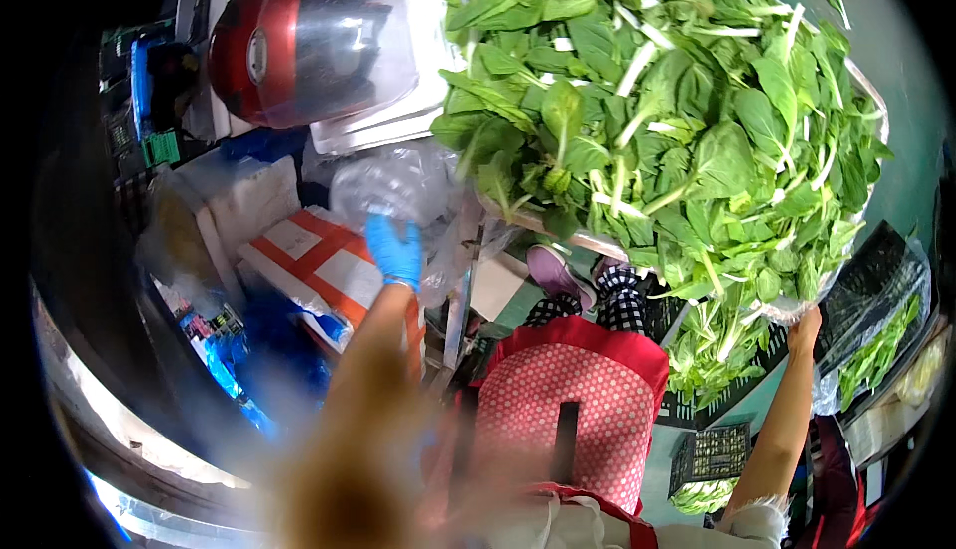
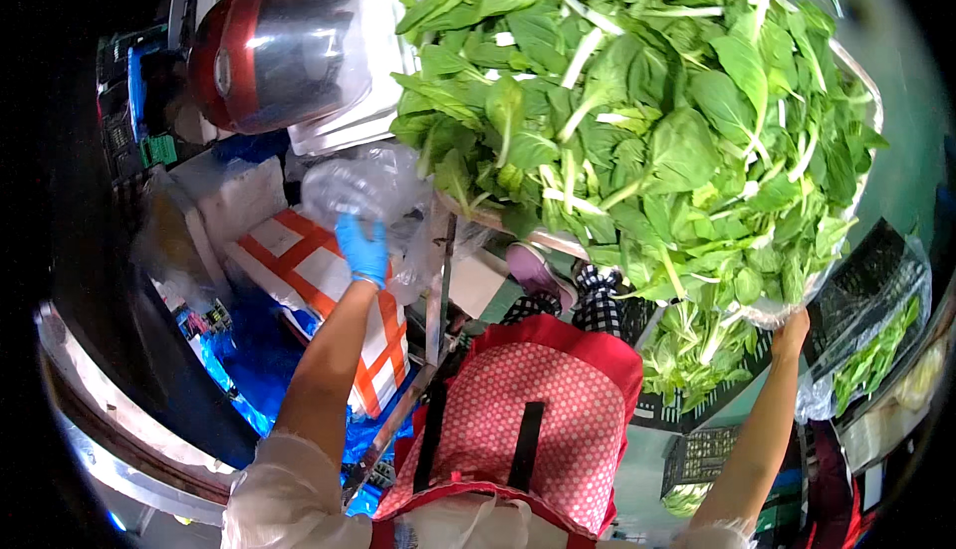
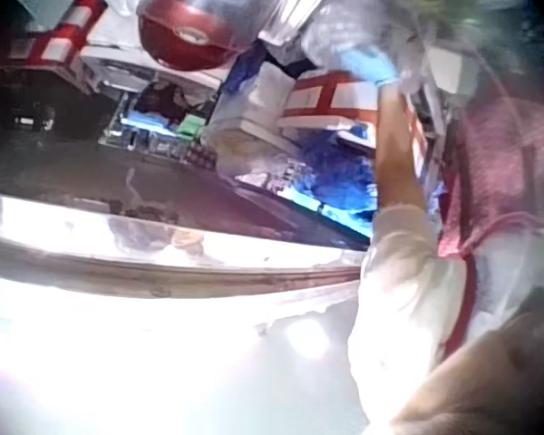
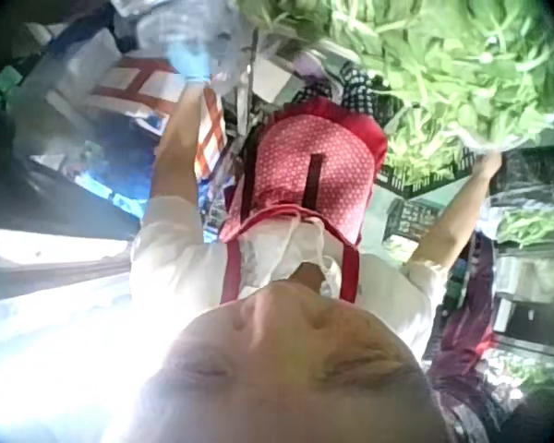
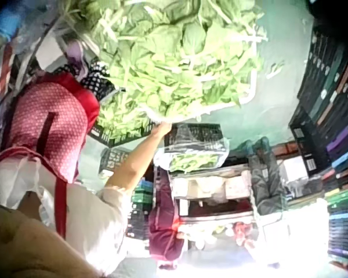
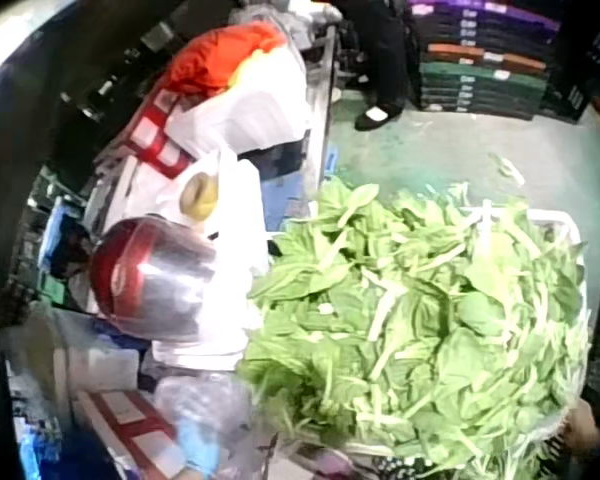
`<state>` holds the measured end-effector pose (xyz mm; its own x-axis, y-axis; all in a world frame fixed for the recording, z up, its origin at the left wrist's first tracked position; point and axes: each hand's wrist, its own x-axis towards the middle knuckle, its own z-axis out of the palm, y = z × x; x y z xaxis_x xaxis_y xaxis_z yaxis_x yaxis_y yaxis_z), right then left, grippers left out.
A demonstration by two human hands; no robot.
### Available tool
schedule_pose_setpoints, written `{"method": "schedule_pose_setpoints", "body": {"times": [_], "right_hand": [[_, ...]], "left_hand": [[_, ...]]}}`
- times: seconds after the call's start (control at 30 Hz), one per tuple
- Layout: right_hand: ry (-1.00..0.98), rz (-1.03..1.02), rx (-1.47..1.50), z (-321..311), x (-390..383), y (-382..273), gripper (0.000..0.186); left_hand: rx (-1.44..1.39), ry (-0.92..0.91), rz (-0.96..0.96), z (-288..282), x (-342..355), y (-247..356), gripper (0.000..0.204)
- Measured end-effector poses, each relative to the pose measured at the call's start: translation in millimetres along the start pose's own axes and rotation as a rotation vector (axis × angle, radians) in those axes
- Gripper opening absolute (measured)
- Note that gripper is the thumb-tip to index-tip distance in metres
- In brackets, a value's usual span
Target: The person picks through a pile of green leafy vegetables on a metal table, sorts them by hand, and places them into a plastic-lined crate on the floor.
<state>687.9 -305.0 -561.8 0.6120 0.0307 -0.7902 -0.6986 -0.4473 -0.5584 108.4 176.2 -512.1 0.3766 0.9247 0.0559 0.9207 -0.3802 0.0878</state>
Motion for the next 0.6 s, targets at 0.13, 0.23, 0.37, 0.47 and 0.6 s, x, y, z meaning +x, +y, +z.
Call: {"method": "schedule_pose_setpoints", "body": {"times": [0.13,0.23,0.37,0.47,0.6], "right_hand": [[0.305,-0.071,0.126,33,-17,-1,0.037],[0.493,-0.172,-0.166,13,-10,11,0.049],[0.614,-0.206,-0.082,42,-50,-18,0.063],[0.541,-0.24,0.11,25,-69,-52,0.06],[0.507,-0.328,-0.023,59,-118,-97,0.05]], "left_hand": [[-0.353,-0.393,0.205,-23,9,78,0.031],[-0.733,-0.595,-0.169,-5,-3,115,0.022],[-1.383,-0.537,-1.035,45,-16,118,0.017],[-1.618,-0.324,-1.405,70,-27,113,0.027],[-1.847,-0.384,-1.668,34,14,124,0.044]]}}
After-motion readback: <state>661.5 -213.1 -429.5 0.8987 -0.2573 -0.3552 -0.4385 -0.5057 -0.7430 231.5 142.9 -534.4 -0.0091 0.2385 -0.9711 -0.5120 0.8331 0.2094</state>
